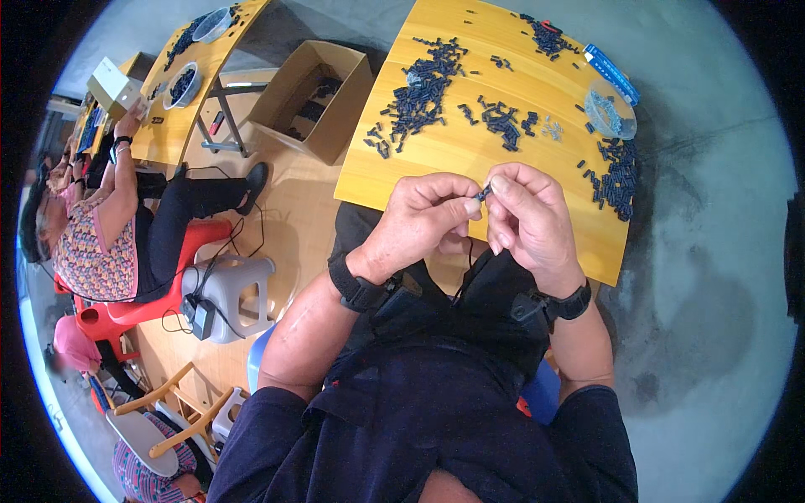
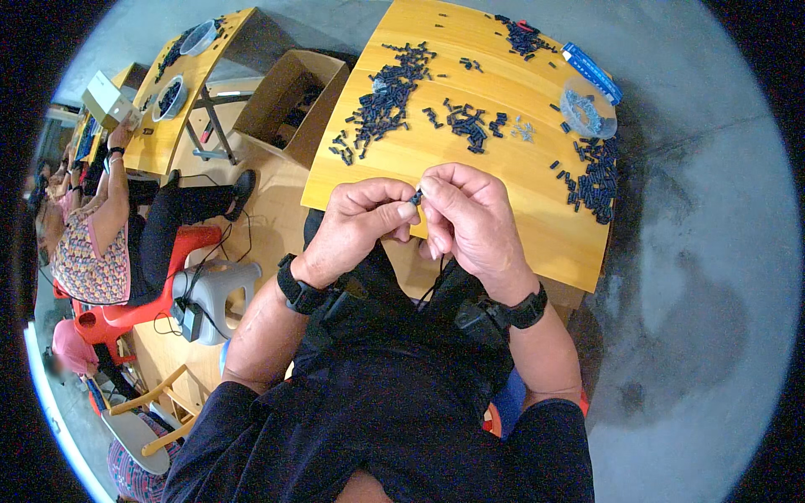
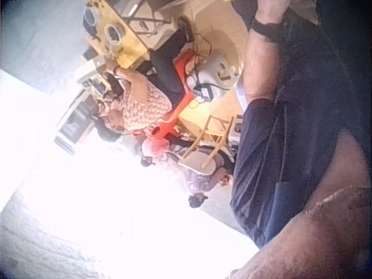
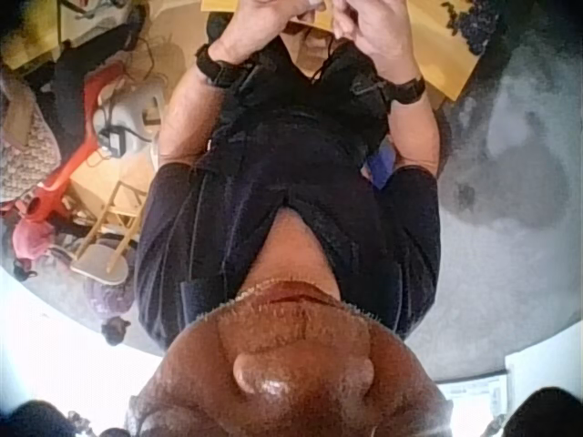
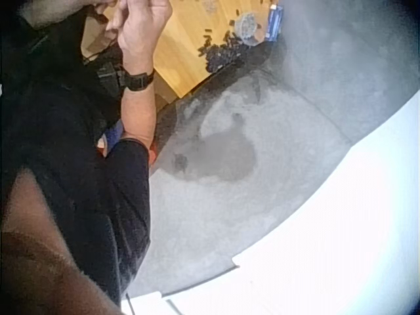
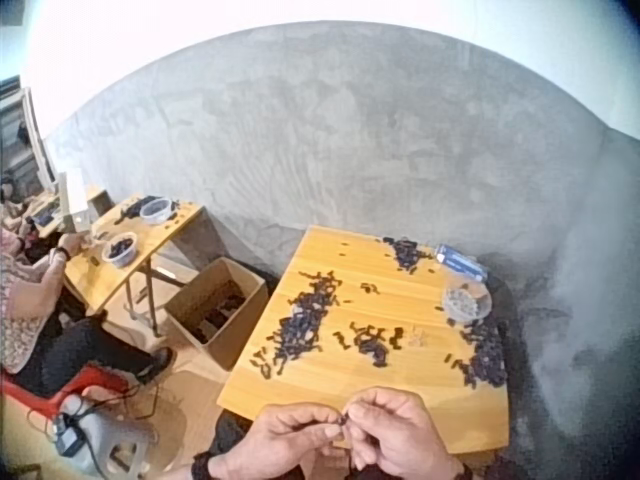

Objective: Assembling small plastic components at a workstation.

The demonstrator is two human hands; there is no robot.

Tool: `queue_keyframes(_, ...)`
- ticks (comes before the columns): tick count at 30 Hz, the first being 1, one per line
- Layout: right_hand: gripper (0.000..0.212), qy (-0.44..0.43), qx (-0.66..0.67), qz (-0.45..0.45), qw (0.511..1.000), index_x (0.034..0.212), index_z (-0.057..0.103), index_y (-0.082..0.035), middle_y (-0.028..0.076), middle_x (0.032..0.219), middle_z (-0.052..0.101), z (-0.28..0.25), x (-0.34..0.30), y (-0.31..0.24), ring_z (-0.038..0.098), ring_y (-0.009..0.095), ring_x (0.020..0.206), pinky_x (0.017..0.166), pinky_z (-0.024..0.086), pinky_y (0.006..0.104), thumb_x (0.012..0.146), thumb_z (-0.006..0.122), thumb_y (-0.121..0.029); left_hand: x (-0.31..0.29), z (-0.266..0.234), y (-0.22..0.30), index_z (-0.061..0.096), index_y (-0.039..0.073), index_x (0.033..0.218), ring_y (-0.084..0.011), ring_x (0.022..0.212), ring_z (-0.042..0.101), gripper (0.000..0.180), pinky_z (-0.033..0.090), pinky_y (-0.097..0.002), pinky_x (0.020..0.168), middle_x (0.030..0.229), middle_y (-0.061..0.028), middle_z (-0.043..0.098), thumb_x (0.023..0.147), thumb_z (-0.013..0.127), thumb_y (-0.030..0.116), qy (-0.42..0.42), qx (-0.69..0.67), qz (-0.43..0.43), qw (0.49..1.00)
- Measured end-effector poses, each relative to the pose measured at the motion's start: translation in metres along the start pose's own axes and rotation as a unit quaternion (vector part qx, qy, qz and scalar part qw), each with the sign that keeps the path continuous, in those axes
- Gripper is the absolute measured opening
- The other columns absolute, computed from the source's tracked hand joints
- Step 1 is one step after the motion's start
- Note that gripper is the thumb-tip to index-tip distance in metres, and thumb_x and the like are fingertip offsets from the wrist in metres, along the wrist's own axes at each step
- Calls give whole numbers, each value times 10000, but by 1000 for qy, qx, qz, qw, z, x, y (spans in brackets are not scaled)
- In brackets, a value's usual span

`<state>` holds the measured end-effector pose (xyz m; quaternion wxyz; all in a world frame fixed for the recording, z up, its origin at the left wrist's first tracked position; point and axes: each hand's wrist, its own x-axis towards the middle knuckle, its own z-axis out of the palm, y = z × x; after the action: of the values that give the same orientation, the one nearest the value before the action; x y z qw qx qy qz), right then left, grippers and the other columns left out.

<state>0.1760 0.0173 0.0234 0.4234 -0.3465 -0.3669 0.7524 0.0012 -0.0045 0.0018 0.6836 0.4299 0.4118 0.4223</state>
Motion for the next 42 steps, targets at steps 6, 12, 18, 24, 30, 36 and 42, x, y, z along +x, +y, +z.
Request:
queue_keyframes(6, 195, -32, -23, -3, 999, 912, 573, 12, 8, 641, 537, -5, 2, -2, 453, 53, 409, 385, 406, 202, 938, 555, -181, 0, -4, 2, 637, -3, 976, -69, 674, 560, 145, 471, -207, 644, 808, -5, 627, 926, 570, 115, -29, -20, -4, 999)
queue_keyframes(12, 195, -57, -1, 27, 998, 923, 570, 8, 8, 649, 539, -9, 6, -8, 462, 54, 418, 392, 415, 202, 941, 548, -185, 2, -6, 6, 637, 6, 992, -72, 676, 568, 140, 473, -209, 644, 817, -10, 635, 920, 577, 111, -44, -17, -12, 999)
queue_keyframes(18, 191, -52, 34, 21, 998, 918, 565, -1, 6, 652, 534, -9, 7, -7, 466, 56, 422, 394, 421, 207, 942, 547, -189, 6, -7, 7, 633, 2, 995, -74, 679, 573, 138, 477, -210, 643, 822, -13, 632, 914, 585, 103, -54, -32, -11, 998)
queue_keyframes(24, 194, -54, 32, 14, 998, 919, 563, 2, 8, 653, 533, -9, 8, -7, 464, 58, 421, 397, 432, 216, 942, 548, -190, 6, -7, 10, 632, -5, 995, -73, 677, 576, 138, 481, -211, 637, 818, -19, 628, 909, 590, 94, -55, -21, -17, 998)
queue_keyframes(30, 204, -57, 8, 8, 998, 914, 566, 10, 6, 650, 534, -10, 10, -7, 457, 56, 418, 398, 430, 214, 944, 545, -191, 9, -6, 5, 649, -6, 962, -40, 586, 539, 126, 476, -200, 515, 691, 18, 580, 894, 592, 84, -32, -24, -4, 999)
queue_keyframes(36, 207, -57, -23, 14, 998, 902, 569, 8, 4, 622, 527, -11, 10, -8, 457, 57, 418, 402, 418, 201, 945, 546, -193, 11, -8, 4, 649, -5, 961, -46, 581, 550, 120, 482, -203, 514, 695, 4, 599, 885, 603, 77, -38, -24, -10, 999)
queue_keyframes(42, 184, -92, -71, 20, 993, 902, 571, 6, 4, 595, 527, -13, 11, -14, 468, 61, 432, 417, 424, 203, 953, 524, -165, 10, -8, 4, 651, 2, 959, -45, 577, 556, 122, 467, -199, 525, 726, 10, 626, 889, 610, 94, -51, -31, -10, 998)
